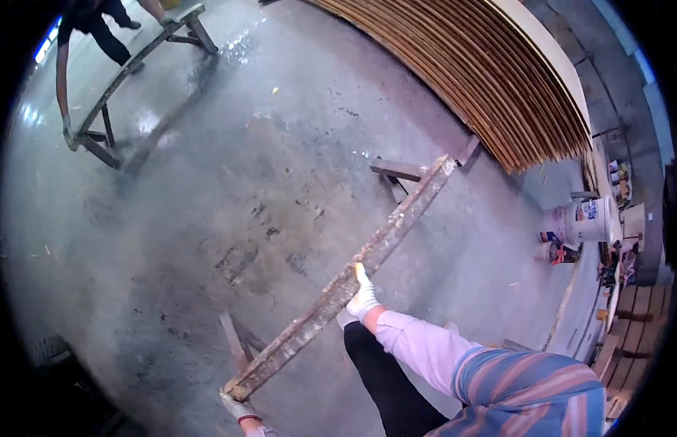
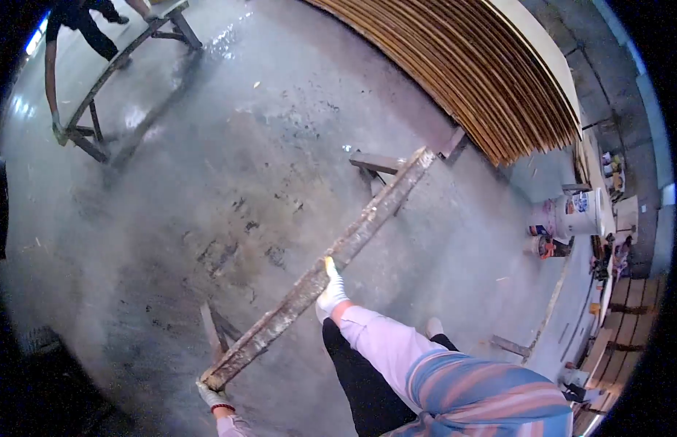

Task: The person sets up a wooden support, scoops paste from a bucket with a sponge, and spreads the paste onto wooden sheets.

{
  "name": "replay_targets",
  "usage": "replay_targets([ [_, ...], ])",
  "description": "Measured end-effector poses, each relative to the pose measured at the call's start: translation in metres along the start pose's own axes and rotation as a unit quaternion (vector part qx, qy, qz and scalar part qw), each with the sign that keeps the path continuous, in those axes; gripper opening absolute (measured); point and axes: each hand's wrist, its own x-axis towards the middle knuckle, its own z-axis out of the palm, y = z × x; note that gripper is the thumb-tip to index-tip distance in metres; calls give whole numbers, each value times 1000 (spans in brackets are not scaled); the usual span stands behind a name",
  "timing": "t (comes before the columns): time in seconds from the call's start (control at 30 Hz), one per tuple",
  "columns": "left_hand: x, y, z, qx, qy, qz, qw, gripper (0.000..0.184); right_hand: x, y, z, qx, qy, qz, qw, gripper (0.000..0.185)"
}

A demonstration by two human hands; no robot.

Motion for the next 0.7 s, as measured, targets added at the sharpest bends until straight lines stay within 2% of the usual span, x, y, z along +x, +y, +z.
replay_targets([
  [0.07, -3, 2, -2, 17, 25, 4, 1000, 60, -1, 9, 16, -2, 19, 2, 1000, 63],
  [0.2, 7, 1, -11, 55, -15, -19, 998, 60, -1, 5, 10, -3, 34, 24, 999, 65],
  [0.27, -1, 2, -10, -23, -39, -76, 996, 63, 3, -3, 3, 29, 63, 55, 996, 66],
  [0.3, -6, 1, -6, 37, -55, -10, 998, 73, 9, 2, -2, 27, 63, 47, 997, 65],
  [0.33, -36, 3, 17, 40, -46, -17, 998, 73, 15, 3, -14, 26, 65, 39, 997, 64],
  [0.37, -86, 9, 62, 134, 85, -6, 987, 75, 20, 2, -28, 28, 63, 51, 996, 58],
  [0.4, -112, 14, 96, 225, 205, 10, 952, 77, 1, -5, -9, 7, 94, 35, 995, 54],
  [0.43, -83, -9, 41, 158, 141, 71, 975, 71, -26, -16, 13, -30, 85, 62, 994, 53],
  [0.47, -83, -31, 30, 302, 211, 120, 922, 67, -43, -27, 30, -67, 69, 83, 992, 51],
  [0.5, -95, -49, 37, 434, 277, 173, 839, 63, -41, -31, 8, -397, -7, 108, 911, 50],
  [0.53, -118, -69, 49, 342, 228, 124, 903, 61, -66, -32, -9, -540, -84, 105, 831, 48],
  [0.57, -102, -100, -3, 668, 190, 181, 696, 61, -92, -34, -24, -662, -158, 79, 728, 46],
  [0.6, -127, -132, 19, 550, 95, 187, 808, 62, -111, -48, -30, -702, -255, 85, 660, 47],
  [0.63, -170, -127, 77, 443, -18, -10, 896, 63, -123, -66, -37, -750, -320, 81, 573, 45],
  [0.67, -187, -156, 90, 575, -117, 57, 808, 65, -141, -99, -31, -742, -379, 64, 550, 42],
  [0.7, -187, -196, 85, 710, -187, 61, 677, 73, -153, -121, -59, -761, -373, 54, 528, 39],
])
